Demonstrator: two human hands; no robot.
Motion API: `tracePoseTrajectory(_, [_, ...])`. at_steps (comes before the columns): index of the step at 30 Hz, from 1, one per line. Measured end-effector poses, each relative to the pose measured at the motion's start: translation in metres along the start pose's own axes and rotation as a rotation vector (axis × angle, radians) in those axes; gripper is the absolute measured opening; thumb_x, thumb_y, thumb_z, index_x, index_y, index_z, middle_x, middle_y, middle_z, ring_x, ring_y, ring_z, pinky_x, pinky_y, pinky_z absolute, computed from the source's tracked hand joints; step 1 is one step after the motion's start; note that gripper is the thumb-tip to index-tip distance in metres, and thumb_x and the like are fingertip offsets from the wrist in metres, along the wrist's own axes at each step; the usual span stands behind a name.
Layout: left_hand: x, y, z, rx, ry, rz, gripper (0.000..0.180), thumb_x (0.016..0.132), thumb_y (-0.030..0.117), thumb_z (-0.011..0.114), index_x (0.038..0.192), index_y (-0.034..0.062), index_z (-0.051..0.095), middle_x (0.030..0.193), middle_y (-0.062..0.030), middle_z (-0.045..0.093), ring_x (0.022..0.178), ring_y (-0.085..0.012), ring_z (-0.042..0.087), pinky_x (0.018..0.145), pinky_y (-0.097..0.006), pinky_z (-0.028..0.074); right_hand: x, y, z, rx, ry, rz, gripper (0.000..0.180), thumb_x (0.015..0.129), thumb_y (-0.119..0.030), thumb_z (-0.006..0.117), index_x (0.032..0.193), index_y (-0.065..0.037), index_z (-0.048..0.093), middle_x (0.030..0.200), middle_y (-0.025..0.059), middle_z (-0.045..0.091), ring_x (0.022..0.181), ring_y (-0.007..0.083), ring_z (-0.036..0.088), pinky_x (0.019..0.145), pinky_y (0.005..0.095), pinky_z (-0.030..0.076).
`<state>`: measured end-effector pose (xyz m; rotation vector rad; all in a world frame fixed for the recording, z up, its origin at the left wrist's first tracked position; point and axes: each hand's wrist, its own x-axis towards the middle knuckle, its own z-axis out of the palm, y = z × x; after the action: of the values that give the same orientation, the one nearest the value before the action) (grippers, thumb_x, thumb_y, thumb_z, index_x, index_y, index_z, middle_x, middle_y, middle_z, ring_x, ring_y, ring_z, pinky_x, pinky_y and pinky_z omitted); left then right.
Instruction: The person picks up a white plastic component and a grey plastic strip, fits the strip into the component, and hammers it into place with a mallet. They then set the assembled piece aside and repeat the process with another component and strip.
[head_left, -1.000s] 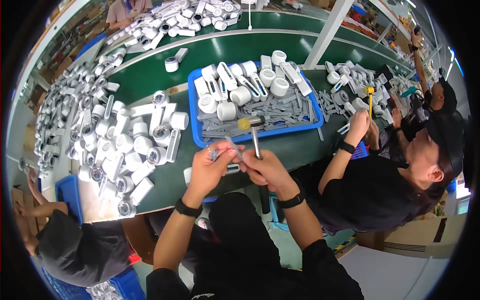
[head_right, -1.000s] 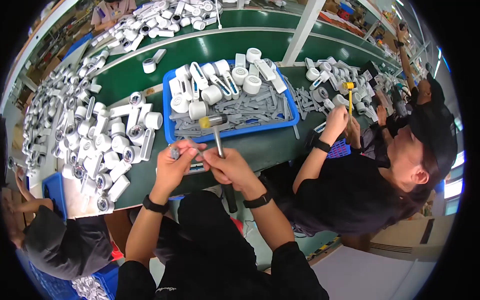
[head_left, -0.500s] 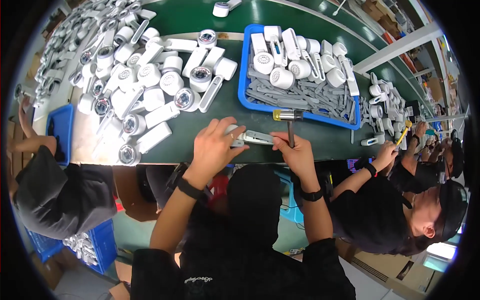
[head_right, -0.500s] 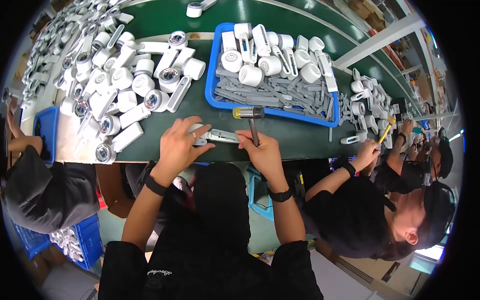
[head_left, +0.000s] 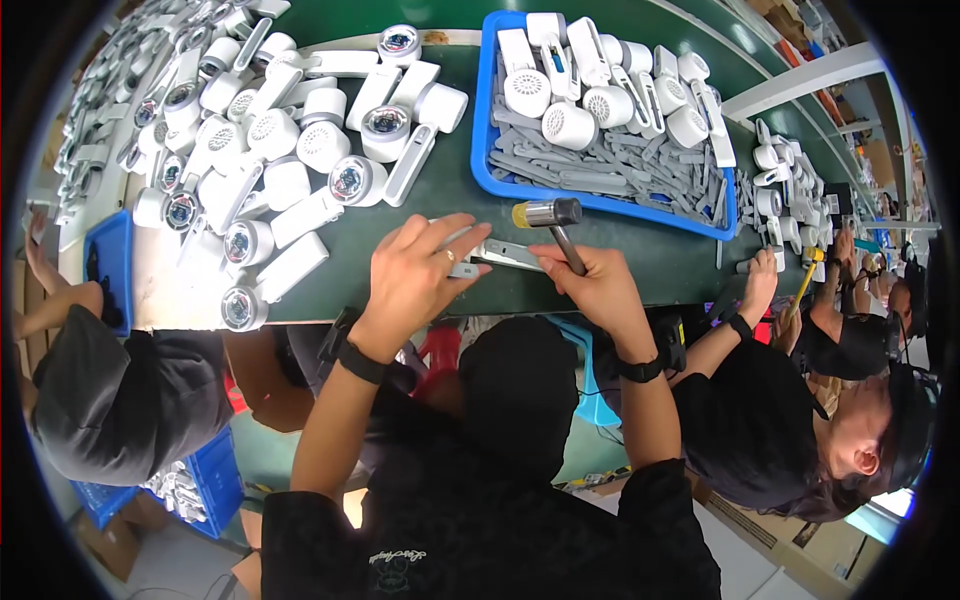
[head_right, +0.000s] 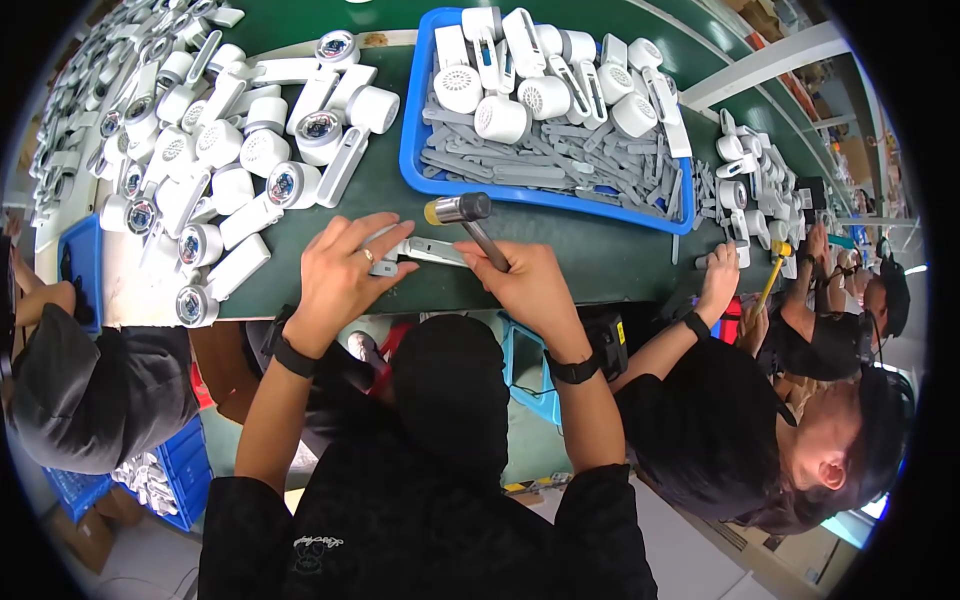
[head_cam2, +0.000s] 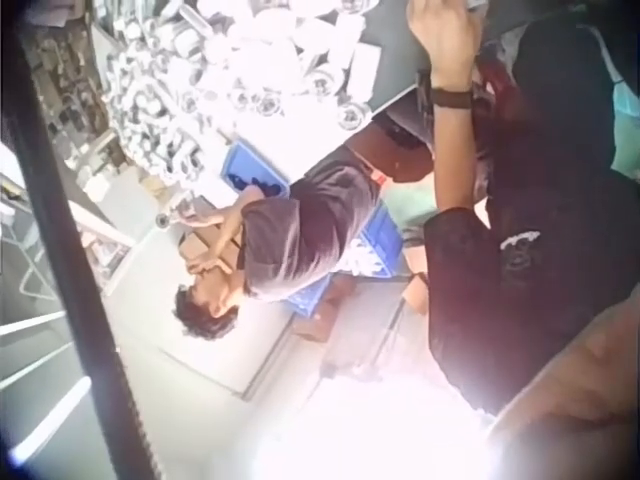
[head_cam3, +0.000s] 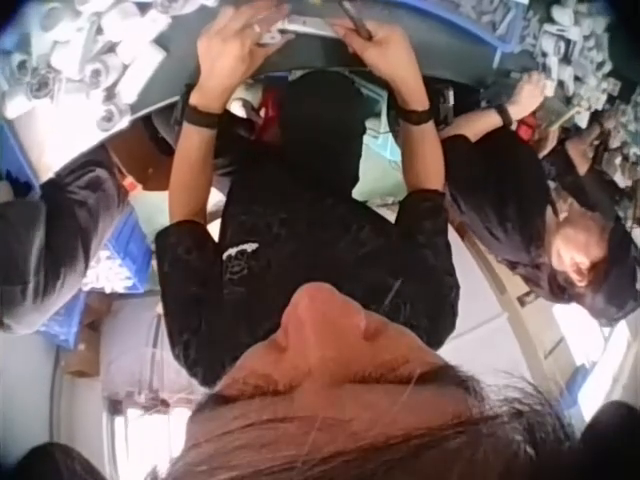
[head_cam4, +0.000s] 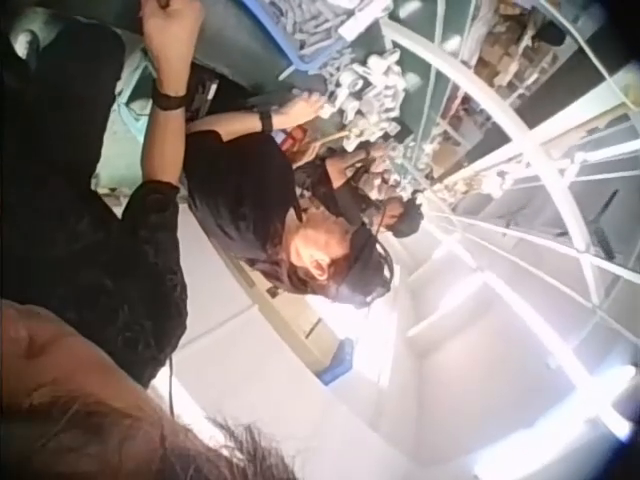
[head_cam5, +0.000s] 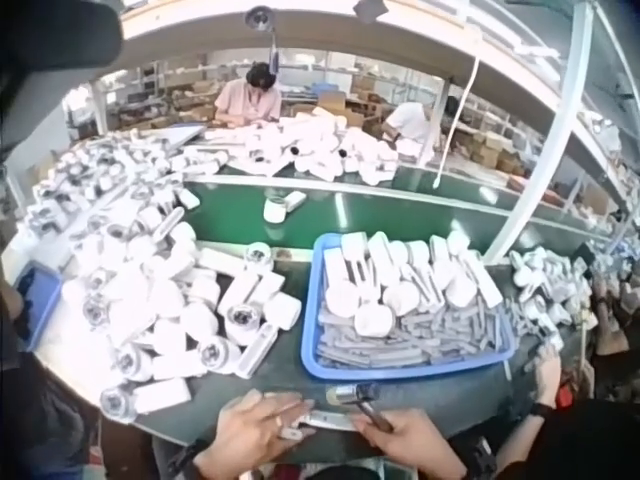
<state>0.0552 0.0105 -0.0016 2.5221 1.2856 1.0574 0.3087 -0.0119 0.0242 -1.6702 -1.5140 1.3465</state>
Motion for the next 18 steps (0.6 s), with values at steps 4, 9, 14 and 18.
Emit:
tracePoseTrajectory(4, [0.001,-0.001,0.004,-0.037,0.018,0.037,0.043,0.07,0.022,0.089,0.111,0.015,0.079,0.101,0.0022,0.076,0.075,-0.0184,0.058,0.069,-0.03,0.053,0.006,-0.001,-0.004,-0.037,-0.054,0.014,0.023,0.098,-0.011,0.068,0.119,-0.006,0.078,0.069,-0.0054,0.058,0.063,0.003,0.05,0.055,0.0238,0.038])
tracePoseTrajectory(9, [0.004,-0.002,0.005,-0.117,0.015,-0.014,0.042,0.07,0.018,0.09,0.111,0.014,0.078,0.095,0.0013,0.076,0.074,-0.0181,0.057,0.067,-0.03,0.052,0.005,0.005,-0.004,0.002,-0.06,0.011,0.023,0.098,-0.011,0.069,0.119,-0.007,0.078,0.068,-0.0045,0.059,0.063,0.0031,0.049,0.055,0.024,0.038])
tracePoseTrajectory(14, [0.006,-0.002,0.006,-0.133,0.016,-0.002,0.039,0.071,0.018,0.089,0.108,0.014,0.079,0.096,0.0009,0.077,0.074,-0.0174,0.058,0.065,-0.03,0.052,0.003,0.001,-0.007,-0.149,-0.056,-0.06,0.021,0.098,-0.013,0.071,0.117,-0.007,0.079,0.066,-0.004,0.059,0.063,0.0027,0.05,0.055,0.0235,0.039])
tracePoseTrajectory(18, [0.01,-0.006,0.003,-0.032,-0.041,0.181,0.034,0.072,0.018,0.088,0.104,0.0102,0.077,0.097,0.0005,0.075,0.074,-0.0168,0.059,0.062,-0.029,0.052,0.008,-0.004,-0.008,-0.028,-0.086,0.042,0.022,0.098,-0.017,0.072,0.117,-0.008,0.078,0.064,-0.0045,0.058,0.061,0.002,0.049,0.053,0.0234,0.038])
